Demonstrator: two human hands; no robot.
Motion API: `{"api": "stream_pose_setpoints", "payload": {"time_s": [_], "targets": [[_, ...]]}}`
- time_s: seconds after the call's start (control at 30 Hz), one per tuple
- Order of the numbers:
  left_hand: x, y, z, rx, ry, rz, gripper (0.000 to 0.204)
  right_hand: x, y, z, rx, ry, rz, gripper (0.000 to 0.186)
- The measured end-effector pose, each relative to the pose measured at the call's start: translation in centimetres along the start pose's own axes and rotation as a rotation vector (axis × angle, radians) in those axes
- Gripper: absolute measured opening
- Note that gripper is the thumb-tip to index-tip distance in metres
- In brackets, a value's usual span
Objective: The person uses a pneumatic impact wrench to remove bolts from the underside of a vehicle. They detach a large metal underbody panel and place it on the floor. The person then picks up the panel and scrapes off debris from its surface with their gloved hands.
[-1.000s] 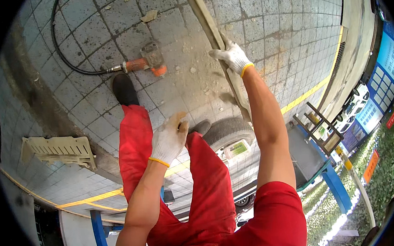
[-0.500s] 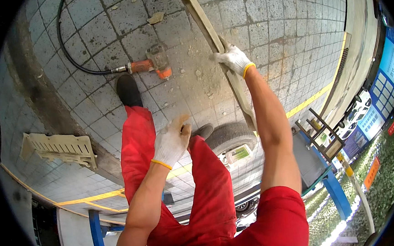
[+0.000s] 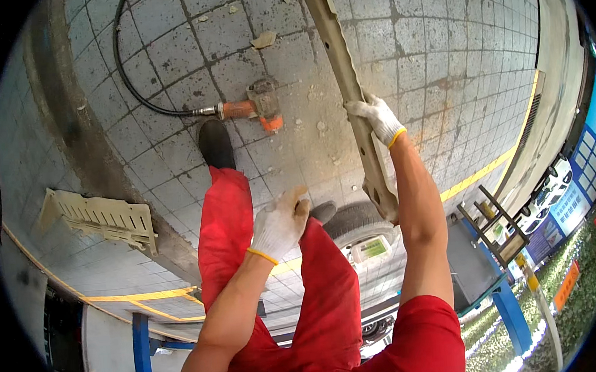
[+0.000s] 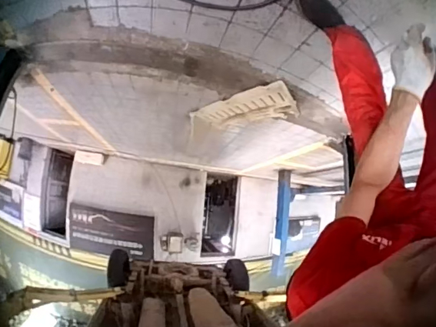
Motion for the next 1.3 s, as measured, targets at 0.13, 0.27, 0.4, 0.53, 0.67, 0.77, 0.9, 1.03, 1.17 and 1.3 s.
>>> {"api": "stream_pose_setpoints", "payload": {"time_s": [0.13,0.27,0.4,0.53,0.67,0.77,0.9,1.03,1.17,1.3], "targets": [[-0.5,1.0,0.0,-0.013,0.052,0.001,0.029,-1.2,-1.2,3.1,0.093,-0.137,-0.115,0.085],[-0.8,0.8,0.1,-0.052,0.038,-0.031,0.029,-0.9,-2.9,4.7,0.087,-0.173,-0.119,0.09],[-0.6,1.0,-0.6,0.027,0.087,0.025,0.029,-0.3,-6.2,5.5,0.159,-0.304,-0.213,0.097],[-0.5,1.1,-0.7,0.055,-0.019,0.056,0.028,-1.4,-8.8,5.9,0.145,-0.274,-0.215,0.097],[-0.6,1.2,-1.0,0.047,-0.013,0.032,0.026,-1.3,-8.2,1.8,0.151,-0.16,-0.12,0.094],[-1.0,1.0,-1.0,0.03,0.018,0.032,0.026,-1.9,-6.1,-0.7,0.086,-0.168,-0.05,0.086],[-0.8,0.8,-1.1,0.014,-0.011,0.018,0.026,-2.8,-4.7,-2.6,-0.068,-0.125,-0.001,0.079],[-1.0,0.8,-1.0,0.029,0.041,0.031,0.027,-2.1,-5.1,-4.1,-0.035,0.019,0.031,0.079],[-1.5,0.8,-1.0,0.019,0.016,0.041,0.028,-2.4,-5.0,-4.4,-0.167,0.185,0.083,0.065],[-1.7,0.7,-0.3,0.045,0.041,0.045,0.029,-4.5,-5.5,-1.9,-0.207,0.512,0.17,0.068]]}}
Point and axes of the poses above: each hand's wrist, its own y-axis towards the middle knuckle, its own x-axis out of the back of the hand, z = x × y, the point moved 7 cm from there along y, towards the middle knuckle, and after that the axes turned 12 degrees about x, right-handed, at the moved point
